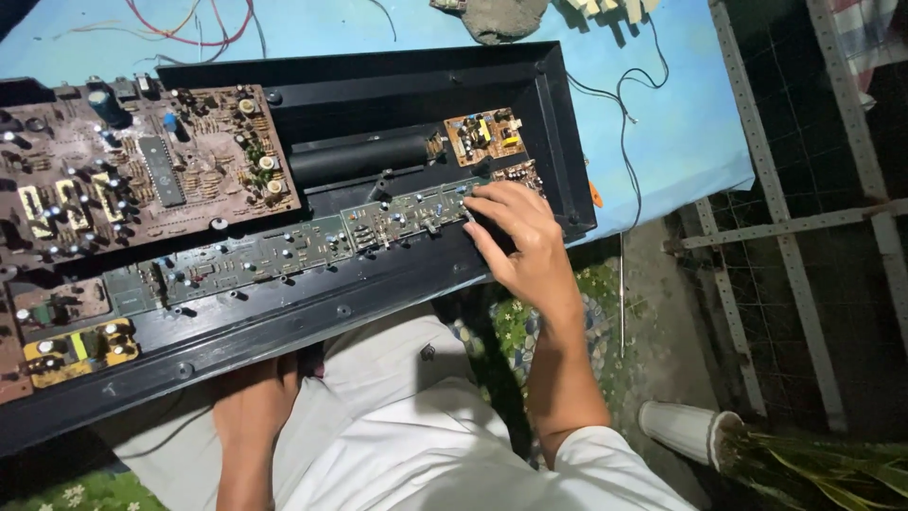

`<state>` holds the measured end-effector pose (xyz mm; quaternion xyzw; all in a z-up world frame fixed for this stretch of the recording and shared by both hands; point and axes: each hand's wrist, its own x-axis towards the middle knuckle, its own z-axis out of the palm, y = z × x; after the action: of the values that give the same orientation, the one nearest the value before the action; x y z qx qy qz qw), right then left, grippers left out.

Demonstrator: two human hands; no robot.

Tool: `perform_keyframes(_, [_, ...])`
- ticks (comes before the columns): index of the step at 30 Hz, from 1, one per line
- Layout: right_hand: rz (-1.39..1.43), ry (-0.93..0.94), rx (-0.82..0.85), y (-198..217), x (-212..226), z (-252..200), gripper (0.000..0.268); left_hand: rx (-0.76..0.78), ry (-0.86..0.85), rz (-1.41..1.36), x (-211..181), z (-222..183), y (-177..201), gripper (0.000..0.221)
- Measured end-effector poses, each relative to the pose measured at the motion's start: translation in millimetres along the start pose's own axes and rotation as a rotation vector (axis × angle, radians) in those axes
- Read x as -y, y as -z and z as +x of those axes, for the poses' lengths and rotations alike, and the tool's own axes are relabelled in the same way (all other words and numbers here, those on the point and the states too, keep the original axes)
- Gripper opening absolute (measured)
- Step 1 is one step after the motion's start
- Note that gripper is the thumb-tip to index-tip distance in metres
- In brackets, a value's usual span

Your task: Rearranging and installing various circuit boards into an electronic device chassis and connecting internal wiring.

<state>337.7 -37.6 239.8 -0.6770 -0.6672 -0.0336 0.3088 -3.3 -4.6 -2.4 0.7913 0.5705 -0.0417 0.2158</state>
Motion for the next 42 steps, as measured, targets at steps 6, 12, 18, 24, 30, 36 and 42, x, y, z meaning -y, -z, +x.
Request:
perform_keyframes(6, [0.015, -0.002, 0.003, 4, 5, 2, 0.026, 0.041, -0.011, -0.029, 5, 1, -8, 0.042])
perform_keyframes(12, [0.047, 0.03, -0.031, 20, 10, 17, 0.028, 0.046, -0.033, -0.066, 2, 5, -10, 0.041])
perform_keyframes(18, [0.053, 0.174, -0.069, 40, 0, 77, 0.025, 0.027, -0.073, -0.096, -9, 9, -1, 0.039])
perform_keyframes(24, [0.186, 0.325, 0.026, 17, -13, 176, 0.023, 0.044, -0.073, -0.147, -21, 4, 4, 0.038])
perform_keyframes(30, [-0.024, 0.192, 0.144, -68, -60, 265, 0.027, 0.071, -0.085, -0.194, -20, 10, 8, 0.037])
perform_keyframes(36, [-0.155, 0.025, 0.24, -150, -101, 298, 0.036, 0.14, -0.068, -0.251, -22, 10, 7, 0.036])
perform_keyframes(42, [-0.185, -0.069, 0.316, -129, -80, 308, 0.008, 0.151, -0.101, -0.296, -9, 6, -13, 0.035])
